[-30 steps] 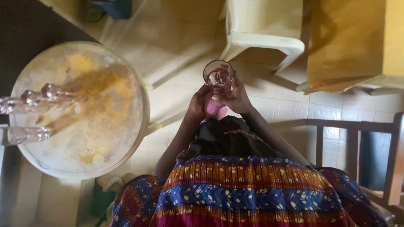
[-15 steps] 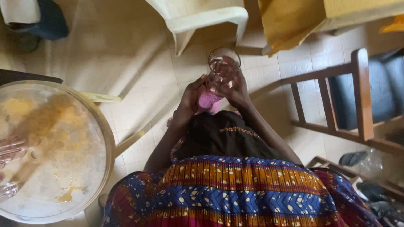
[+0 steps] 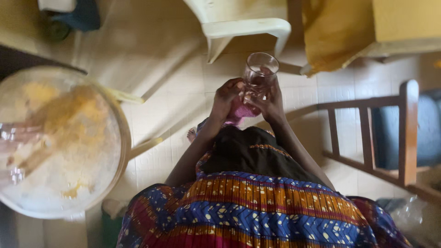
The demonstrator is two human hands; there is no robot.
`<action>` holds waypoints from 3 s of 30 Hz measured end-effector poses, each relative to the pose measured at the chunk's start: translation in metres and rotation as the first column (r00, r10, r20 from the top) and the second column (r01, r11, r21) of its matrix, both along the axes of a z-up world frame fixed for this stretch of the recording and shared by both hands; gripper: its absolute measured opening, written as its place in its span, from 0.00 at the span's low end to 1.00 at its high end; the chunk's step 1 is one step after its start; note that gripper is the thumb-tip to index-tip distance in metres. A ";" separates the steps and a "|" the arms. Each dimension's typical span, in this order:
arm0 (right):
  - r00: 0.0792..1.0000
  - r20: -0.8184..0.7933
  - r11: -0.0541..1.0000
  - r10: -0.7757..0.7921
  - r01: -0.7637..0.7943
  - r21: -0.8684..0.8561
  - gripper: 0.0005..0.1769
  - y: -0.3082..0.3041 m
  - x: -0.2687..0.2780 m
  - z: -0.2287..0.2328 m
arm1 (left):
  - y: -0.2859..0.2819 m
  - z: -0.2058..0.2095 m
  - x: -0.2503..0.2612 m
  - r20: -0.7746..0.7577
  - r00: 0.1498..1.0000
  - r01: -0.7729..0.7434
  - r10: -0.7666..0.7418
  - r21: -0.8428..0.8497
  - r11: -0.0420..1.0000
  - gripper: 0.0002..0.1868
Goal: The person wipes a white tray with a pink cloth and places it on a wooden table. They then pick up clear glasses from a round table, wipe each one with the cloth, and place them on the tray.
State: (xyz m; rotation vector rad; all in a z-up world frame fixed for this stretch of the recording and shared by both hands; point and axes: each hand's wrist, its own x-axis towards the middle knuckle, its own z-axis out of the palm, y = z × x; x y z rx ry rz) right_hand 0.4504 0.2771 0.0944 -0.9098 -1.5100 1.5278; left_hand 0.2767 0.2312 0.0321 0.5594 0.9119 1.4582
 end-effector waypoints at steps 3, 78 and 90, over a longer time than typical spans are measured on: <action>0.994 0.055 0.995 0.096 -0.096 0.008 0.50 -0.002 -0.016 0.001 | -0.018 0.013 -0.009 -0.275 0.960 -0.042 0.043 0.010 0.999 0.25; 0.890 0.413 0.621 -0.193 -0.216 0.754 0.30 -0.034 -0.047 0.076 | 0.008 0.043 -0.024 0.433 0.901 -0.024 -0.019 0.094 0.995 0.44; 0.977 0.191 0.936 -0.098 0.025 0.352 0.26 0.034 -0.059 0.046 | -0.001 0.048 -0.002 0.205 0.978 0.045 -0.040 -0.018 0.999 0.42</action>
